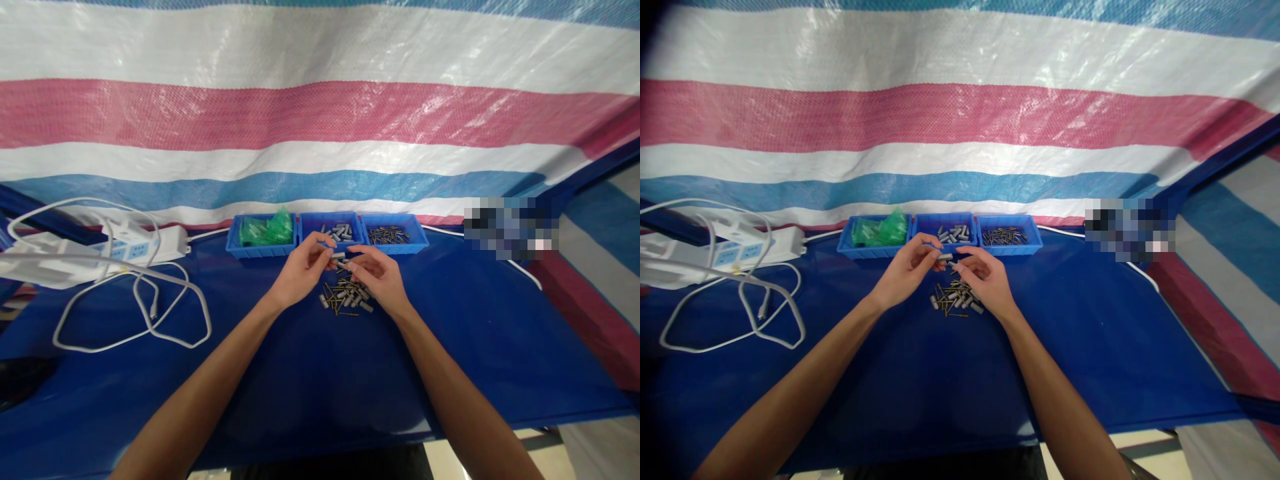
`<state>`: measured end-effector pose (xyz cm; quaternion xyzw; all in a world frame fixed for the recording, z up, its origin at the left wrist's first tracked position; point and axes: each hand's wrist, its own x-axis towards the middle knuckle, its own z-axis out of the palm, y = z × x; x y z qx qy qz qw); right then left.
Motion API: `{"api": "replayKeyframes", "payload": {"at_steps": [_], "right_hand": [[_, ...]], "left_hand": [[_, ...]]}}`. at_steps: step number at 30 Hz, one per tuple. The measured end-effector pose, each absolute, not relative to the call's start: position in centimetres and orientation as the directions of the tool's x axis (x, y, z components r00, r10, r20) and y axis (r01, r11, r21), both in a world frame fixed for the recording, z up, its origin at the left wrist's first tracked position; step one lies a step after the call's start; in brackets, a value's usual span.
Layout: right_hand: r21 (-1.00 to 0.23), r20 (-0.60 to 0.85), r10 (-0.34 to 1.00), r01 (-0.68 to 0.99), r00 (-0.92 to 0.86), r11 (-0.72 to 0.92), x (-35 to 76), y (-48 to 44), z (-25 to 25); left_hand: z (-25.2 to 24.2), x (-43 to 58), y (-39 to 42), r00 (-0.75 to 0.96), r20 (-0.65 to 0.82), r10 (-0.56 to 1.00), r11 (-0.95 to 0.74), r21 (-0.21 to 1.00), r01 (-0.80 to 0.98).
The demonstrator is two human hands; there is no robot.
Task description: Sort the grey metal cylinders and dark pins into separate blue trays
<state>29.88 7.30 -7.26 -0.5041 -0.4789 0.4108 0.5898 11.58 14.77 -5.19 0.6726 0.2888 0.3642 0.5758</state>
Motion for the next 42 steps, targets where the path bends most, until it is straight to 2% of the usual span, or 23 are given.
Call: {"api": "replayKeyframes", "payload": {"at_steps": [8,11,13,15,17,20,25,30,35,42], "right_hand": [[-0.993,0.095,0.984,-0.056,0.151,0.105,29.9,7.4,-7.1],[-0.995,0.089,0.983,-0.032,0.161,0.095,29.9,7.5,-7.4],[-0.994,0.106,0.973,0.006,0.205,0.107,30.0,7.6,-7.7],[-0.990,0.139,0.956,0.044,0.260,0.132,30.0,7.7,-8.0],[-0.981,0.193,0.935,0.065,0.297,0.182,30.1,7.8,-8.0],[-0.963,0.268,0.920,0.075,0.285,0.257,30.2,7.8,-7.8],[-0.956,0.291,0.908,0.136,0.300,0.261,30.6,7.7,-7.6],[-0.970,0.244,0.877,0.116,0.413,0.215,31.2,7.8,-7.6],[-0.970,0.240,0.874,0.074,0.423,0.231,31.2,7.9,-7.4],[-0.973,0.225,0.886,0.052,0.406,0.224,30.9,7.8,-7.2]], "left_hand": [[-5.1,11.4,14.3,0.663,0.215,0.717,-0.282,0.959,-0.007],[-5.1,11.2,14.5,0.638,0.249,0.729,-0.396,0.913,0.096],[-5.3,11.0,14.8,0.639,0.261,0.724,-0.514,0.822,0.246],[-5.5,10.8,15.0,0.690,0.268,0.672,-0.645,0.669,0.369],[-5.7,10.7,15.0,0.772,0.274,0.574,-0.759,0.533,0.375],[-5.8,10.8,14.7,0.862,0.278,0.424,-0.850,0.450,0.273],[-6.1,11.2,14.2,0.918,0.230,0.324,-0.886,0.415,0.209],[-6.3,11.2,14.2,0.915,0.193,0.355,-0.898,0.344,0.276],[-5.9,11.2,14.4,0.907,0.167,0.387,-0.901,0.279,0.333],[-6.4,10.8,14.9,0.844,0.191,0.501,-0.839,0.347,0.419]]}}
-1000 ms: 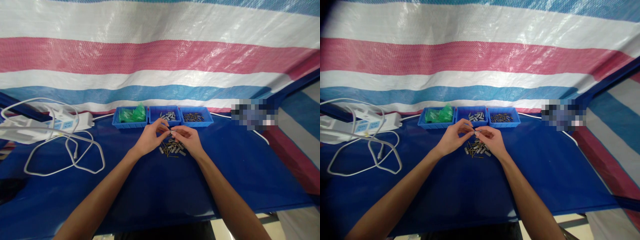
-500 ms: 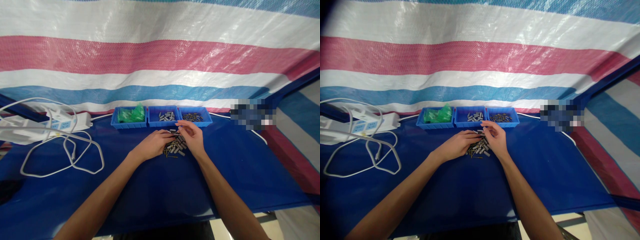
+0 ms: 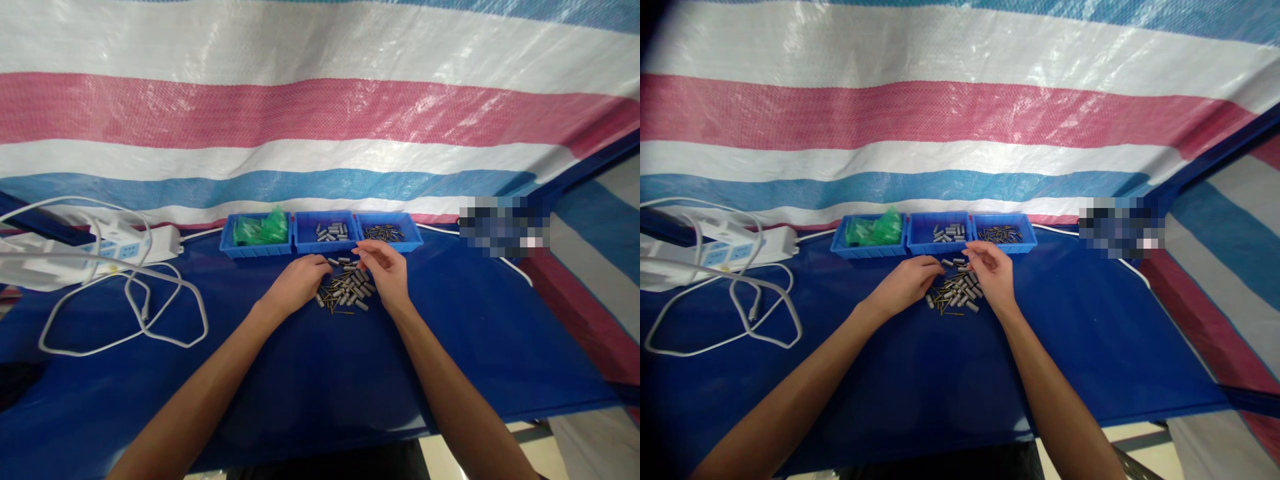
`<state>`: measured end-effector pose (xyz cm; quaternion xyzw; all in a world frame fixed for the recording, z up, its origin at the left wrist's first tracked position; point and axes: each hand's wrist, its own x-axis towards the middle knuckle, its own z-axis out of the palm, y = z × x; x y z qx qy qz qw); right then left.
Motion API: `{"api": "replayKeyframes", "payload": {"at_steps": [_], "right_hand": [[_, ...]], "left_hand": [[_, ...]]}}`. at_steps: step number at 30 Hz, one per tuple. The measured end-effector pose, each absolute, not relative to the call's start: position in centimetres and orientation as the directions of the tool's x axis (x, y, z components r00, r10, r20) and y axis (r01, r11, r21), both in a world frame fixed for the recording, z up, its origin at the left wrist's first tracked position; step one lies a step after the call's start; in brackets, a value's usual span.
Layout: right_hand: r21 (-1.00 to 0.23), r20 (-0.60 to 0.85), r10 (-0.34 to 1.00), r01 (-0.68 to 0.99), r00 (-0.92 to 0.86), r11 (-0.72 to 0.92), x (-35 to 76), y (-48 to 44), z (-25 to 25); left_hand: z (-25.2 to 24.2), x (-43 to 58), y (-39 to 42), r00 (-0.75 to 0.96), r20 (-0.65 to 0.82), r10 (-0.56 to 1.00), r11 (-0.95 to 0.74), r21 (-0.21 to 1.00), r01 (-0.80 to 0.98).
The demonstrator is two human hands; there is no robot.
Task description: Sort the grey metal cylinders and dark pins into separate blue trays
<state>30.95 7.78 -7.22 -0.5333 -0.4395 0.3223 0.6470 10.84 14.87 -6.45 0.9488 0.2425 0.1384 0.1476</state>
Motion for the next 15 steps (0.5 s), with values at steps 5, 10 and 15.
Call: {"api": "replayKeyframes", "payload": {"at_steps": [5,10,15], "right_hand": [[-0.974,0.219,0.889,0.035,0.402,0.225,30.9,7.8,-7.1],[-0.976,0.212,0.902,0.033,0.375,0.216,30.8,7.7,-7.1],[-0.983,0.183,0.932,0.045,0.311,0.178,30.7,7.6,-7.0]], "left_hand": [[-6.8,10.8,15.1,0.763,0.294,0.575,-0.762,0.532,0.370],[-5.7,11.2,14.7,0.652,0.341,0.678,-0.578,0.795,0.184],[-5.1,11.5,14.3,0.560,0.247,0.791,-0.309,0.951,0.017]]}}
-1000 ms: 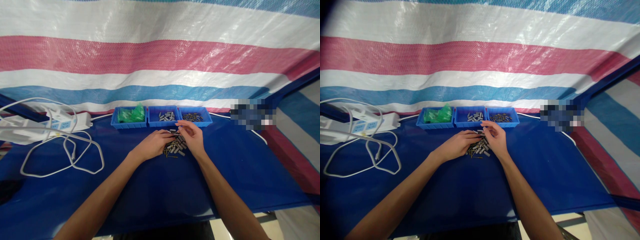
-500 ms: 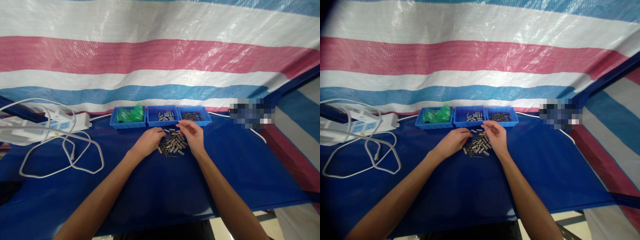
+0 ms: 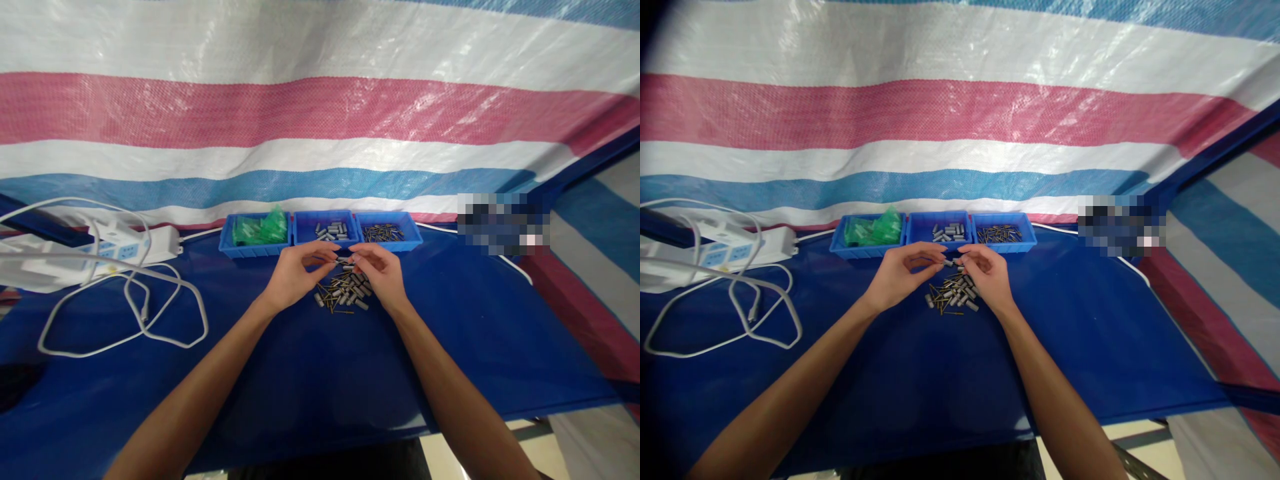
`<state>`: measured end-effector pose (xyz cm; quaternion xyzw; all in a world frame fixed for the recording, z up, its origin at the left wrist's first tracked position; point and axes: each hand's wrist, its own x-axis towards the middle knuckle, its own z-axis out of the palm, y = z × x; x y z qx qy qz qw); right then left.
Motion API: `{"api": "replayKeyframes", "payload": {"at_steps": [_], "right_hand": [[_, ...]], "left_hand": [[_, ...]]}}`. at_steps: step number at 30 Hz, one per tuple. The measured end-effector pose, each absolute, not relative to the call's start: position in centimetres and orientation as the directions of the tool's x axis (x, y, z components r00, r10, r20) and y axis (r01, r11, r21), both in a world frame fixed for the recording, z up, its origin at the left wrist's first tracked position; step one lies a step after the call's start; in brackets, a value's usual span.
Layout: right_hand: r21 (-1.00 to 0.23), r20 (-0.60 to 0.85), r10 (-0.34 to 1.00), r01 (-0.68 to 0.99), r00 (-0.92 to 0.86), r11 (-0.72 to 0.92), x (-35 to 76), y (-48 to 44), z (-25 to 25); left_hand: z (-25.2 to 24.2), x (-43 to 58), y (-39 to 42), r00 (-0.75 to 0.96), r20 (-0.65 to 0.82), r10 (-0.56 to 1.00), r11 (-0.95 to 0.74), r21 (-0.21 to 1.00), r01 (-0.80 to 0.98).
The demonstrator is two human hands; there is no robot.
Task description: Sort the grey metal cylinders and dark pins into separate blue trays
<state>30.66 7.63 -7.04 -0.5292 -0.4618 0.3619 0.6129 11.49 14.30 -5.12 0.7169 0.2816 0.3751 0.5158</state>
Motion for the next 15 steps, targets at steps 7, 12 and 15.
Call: {"api": "replayKeyframes", "payload": {"at_steps": [7,12,15], "right_hand": [[-0.991,0.130,0.955,0.014,0.266,0.131,30.50,7.53,-7.10],[-0.991,0.136,0.961,0.017,0.242,0.136,30.55,7.53,-7.35],[-0.988,0.150,0.964,0.009,0.221,0.151,30.52,7.53,-7.39]], "left_hand": [[-5.37,11.56,14.72,0.512,0.191,0.837,-0.228,0.974,0.010],[-5.39,11.76,14.75,0.491,0.196,0.849,-0.244,0.969,0.036],[-5.18,11.75,14.72,0.480,0.190,0.857,-0.234,0.972,0.034]]}}
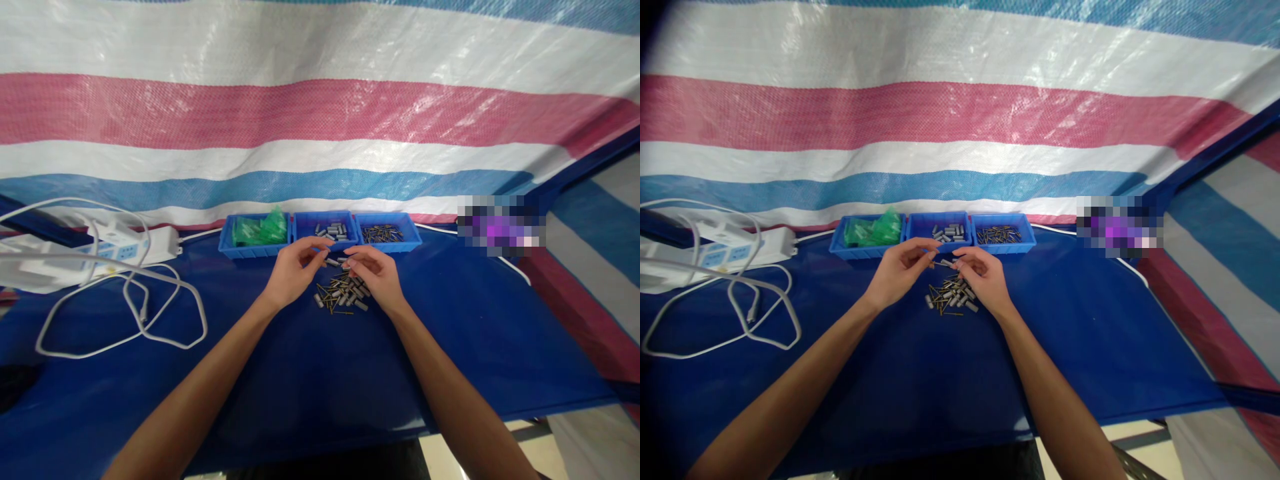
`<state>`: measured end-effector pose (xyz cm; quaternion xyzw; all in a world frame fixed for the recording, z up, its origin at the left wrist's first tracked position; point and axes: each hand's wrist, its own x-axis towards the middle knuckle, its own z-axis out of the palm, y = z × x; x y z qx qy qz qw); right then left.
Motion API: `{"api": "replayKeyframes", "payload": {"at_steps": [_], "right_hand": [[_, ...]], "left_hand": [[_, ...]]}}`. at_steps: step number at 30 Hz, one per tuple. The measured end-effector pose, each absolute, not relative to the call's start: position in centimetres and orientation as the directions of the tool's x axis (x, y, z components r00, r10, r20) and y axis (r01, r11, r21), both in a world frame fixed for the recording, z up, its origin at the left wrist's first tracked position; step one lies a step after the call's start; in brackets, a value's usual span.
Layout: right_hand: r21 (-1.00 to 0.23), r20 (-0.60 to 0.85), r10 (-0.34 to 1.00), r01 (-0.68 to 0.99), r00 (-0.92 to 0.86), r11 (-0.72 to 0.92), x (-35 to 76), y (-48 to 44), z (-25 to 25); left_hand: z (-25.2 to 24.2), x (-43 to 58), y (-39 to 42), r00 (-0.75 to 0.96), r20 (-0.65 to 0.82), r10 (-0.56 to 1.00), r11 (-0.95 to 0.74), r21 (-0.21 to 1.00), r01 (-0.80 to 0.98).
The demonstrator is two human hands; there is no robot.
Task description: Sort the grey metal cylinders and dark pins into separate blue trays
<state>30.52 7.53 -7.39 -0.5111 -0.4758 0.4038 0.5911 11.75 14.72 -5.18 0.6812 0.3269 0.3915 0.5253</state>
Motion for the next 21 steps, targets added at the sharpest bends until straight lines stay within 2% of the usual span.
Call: {"api": "replayKeyframes", "payload": {"at_steps": [12,21], "right_hand": [[-0.989,0.142,0.973,-0.003,0.182,0.145,30.44,7.38,-7.55],[-0.987,0.054,0.984,-0.143,0.167,0.078,29.84,7.41,-7.12]], "left_hand": [[-5.23,11.42,15.09,0.407,0.129,0.904,-0.112,0.992,-0.066],[-5.31,11.78,14.49,0.469,0.086,0.879,-0.045,0.994,-0.098]]}}
